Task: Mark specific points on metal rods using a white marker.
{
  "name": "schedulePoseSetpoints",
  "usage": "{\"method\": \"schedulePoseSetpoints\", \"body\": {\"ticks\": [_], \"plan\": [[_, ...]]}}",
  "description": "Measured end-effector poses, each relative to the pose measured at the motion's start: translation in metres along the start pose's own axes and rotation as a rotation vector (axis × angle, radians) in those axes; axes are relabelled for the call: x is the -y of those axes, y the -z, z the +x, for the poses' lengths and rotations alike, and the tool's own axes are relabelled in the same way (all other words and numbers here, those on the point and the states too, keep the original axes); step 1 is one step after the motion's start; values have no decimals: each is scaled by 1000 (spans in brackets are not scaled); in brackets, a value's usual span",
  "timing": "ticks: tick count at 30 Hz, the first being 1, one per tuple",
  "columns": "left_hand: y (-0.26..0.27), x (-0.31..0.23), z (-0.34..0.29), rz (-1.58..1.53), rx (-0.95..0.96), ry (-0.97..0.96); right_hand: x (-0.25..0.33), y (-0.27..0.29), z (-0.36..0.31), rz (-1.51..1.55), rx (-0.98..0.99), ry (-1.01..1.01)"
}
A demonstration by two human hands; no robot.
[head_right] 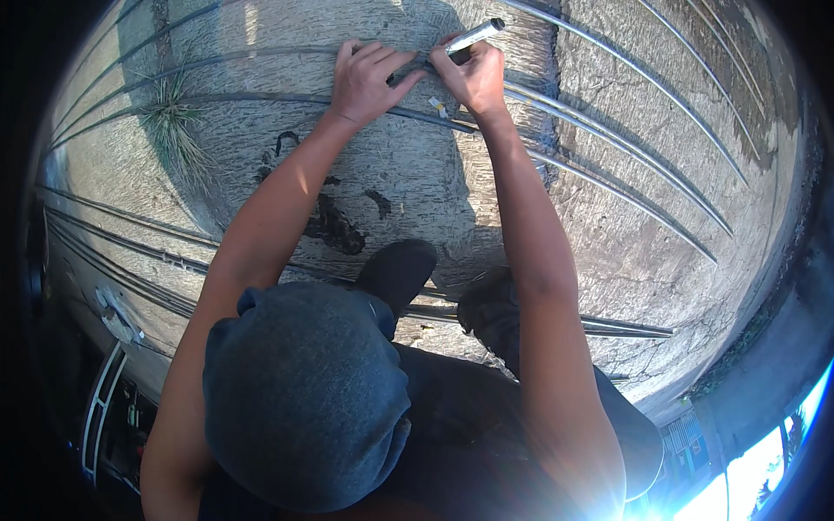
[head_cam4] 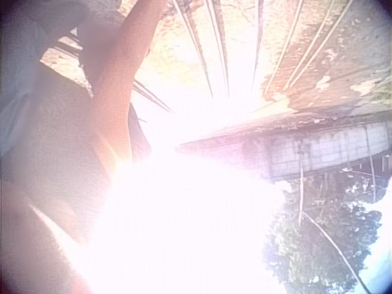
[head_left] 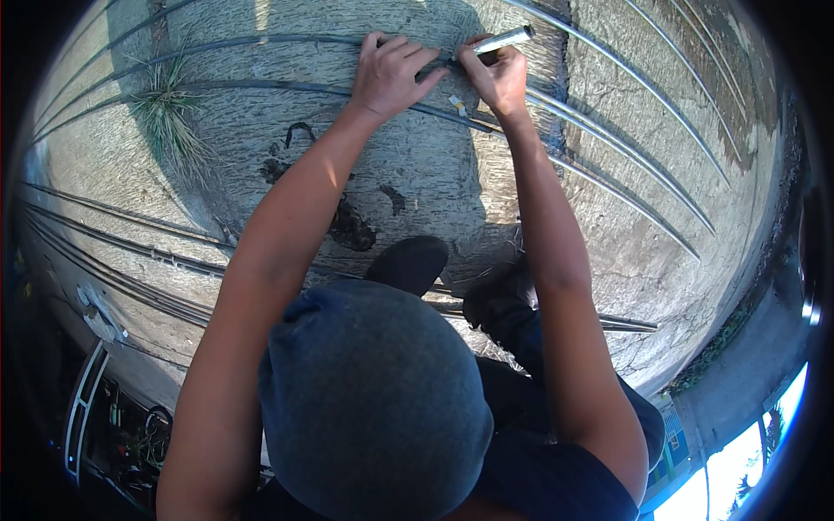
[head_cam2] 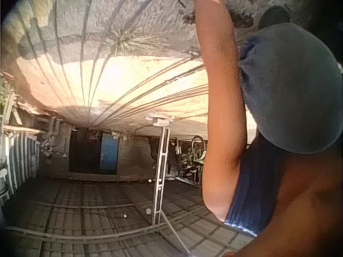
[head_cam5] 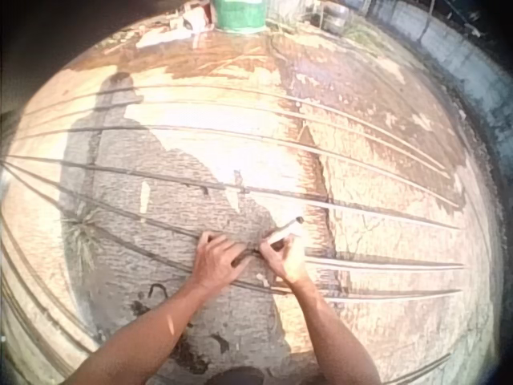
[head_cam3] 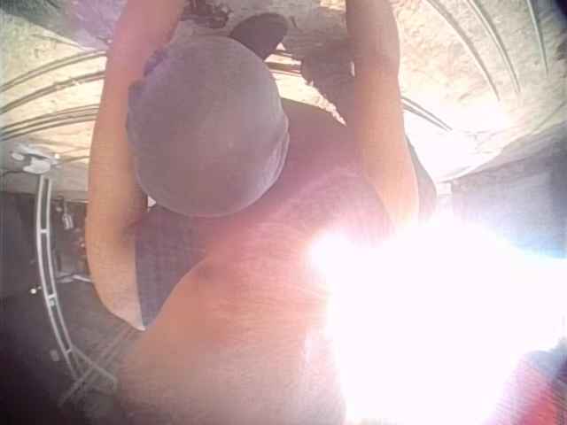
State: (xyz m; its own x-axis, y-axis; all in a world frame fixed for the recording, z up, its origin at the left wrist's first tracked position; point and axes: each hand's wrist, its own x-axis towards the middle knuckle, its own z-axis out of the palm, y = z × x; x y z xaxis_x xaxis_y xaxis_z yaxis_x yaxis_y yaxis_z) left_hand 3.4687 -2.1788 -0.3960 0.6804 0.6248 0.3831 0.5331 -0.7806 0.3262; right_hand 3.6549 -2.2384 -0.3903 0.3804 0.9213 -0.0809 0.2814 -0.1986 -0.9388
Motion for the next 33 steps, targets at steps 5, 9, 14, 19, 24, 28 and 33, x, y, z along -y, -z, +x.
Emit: {"method": "schedulePoseSetpoints", "body": {"ticks": [5,9,14,19,24,28,33], "plan": [[-1,1,0,14,-18,-27,-3,-1,-1,15,-20,7],[-1,2,0,2,-11,-19,-6,-2,1,22,-40,15],[-1,2,0,10,-23,-28,-7,-4,1,42,-45,3],[-1,1,1,7,-36,-31,-4,-1,1,30,-29,-12],[-2,2,1,10,-38,-37,-2,1,1,42,24,27],[-2,2,-1,-9,-18,-15,1,2,-1,3,21,42],[-2,2,-1,-11,-6,-7,2,2,-1,28,50,16]]}}
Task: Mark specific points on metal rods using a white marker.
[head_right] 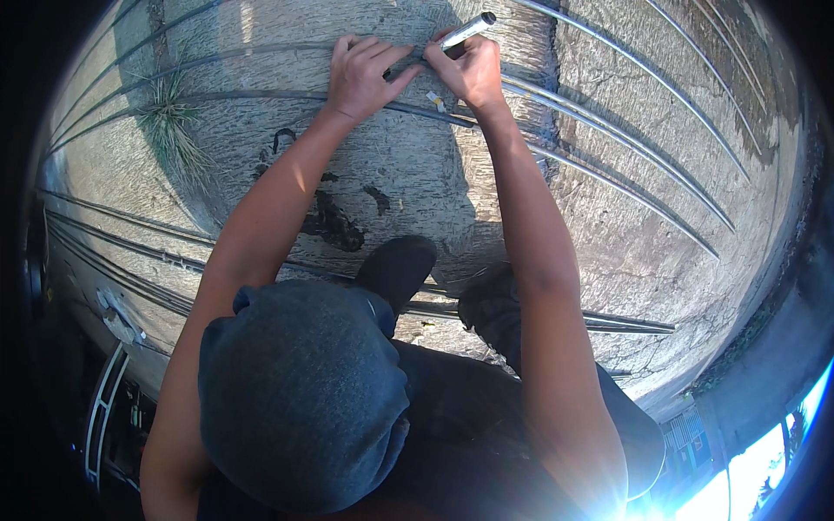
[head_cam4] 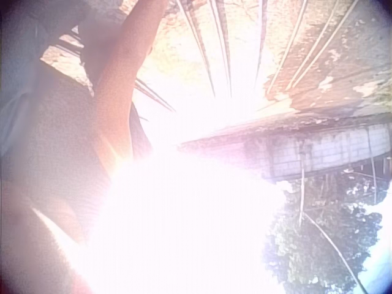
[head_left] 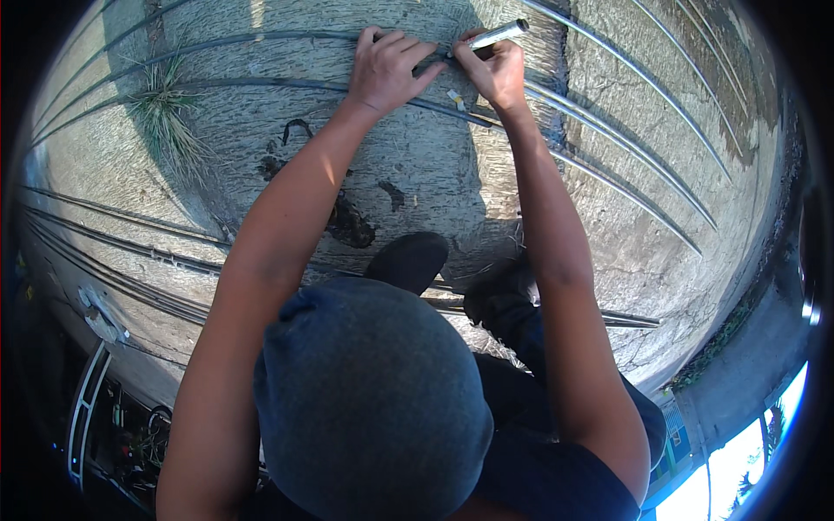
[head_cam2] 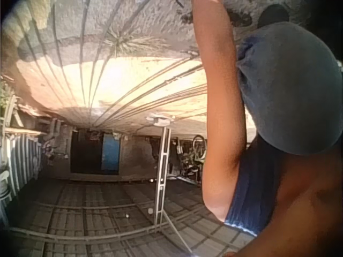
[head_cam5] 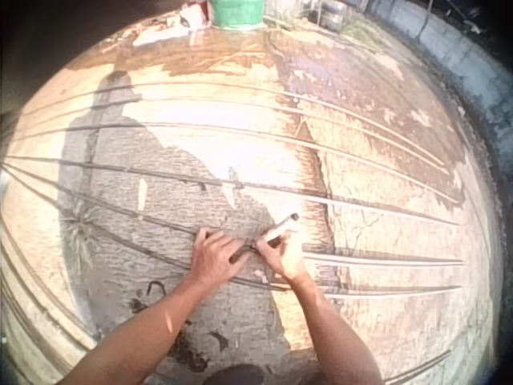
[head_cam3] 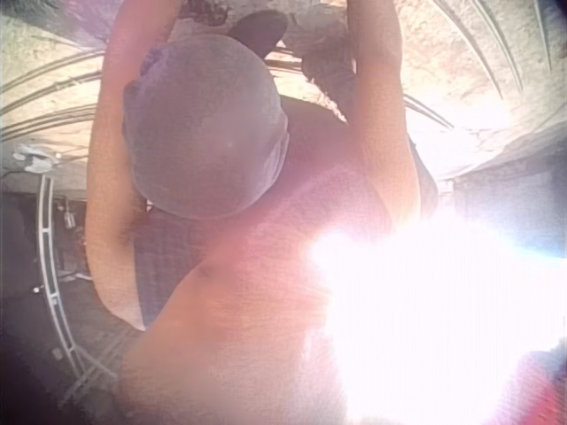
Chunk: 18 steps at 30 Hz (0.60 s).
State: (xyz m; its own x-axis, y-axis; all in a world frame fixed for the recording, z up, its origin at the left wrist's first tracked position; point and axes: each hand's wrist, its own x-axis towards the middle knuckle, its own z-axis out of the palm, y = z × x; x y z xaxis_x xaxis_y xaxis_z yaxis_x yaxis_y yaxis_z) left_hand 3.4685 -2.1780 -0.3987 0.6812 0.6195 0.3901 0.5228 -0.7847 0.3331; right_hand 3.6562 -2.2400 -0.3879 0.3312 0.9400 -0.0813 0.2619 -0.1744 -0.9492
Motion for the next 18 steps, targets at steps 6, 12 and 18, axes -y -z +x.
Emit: {"method": "schedulePoseSetpoints", "body": {"ticks": [6,12,18], "plan": [[1,-1,0,12,10,0,-6,-4,-1,18,-73,-7],[1,0,0,9,9,-3,-8,-5,1,20,-110,10],[0,0,0,11,-5,-11,-7,-2,0,-1,-28,23]]}}
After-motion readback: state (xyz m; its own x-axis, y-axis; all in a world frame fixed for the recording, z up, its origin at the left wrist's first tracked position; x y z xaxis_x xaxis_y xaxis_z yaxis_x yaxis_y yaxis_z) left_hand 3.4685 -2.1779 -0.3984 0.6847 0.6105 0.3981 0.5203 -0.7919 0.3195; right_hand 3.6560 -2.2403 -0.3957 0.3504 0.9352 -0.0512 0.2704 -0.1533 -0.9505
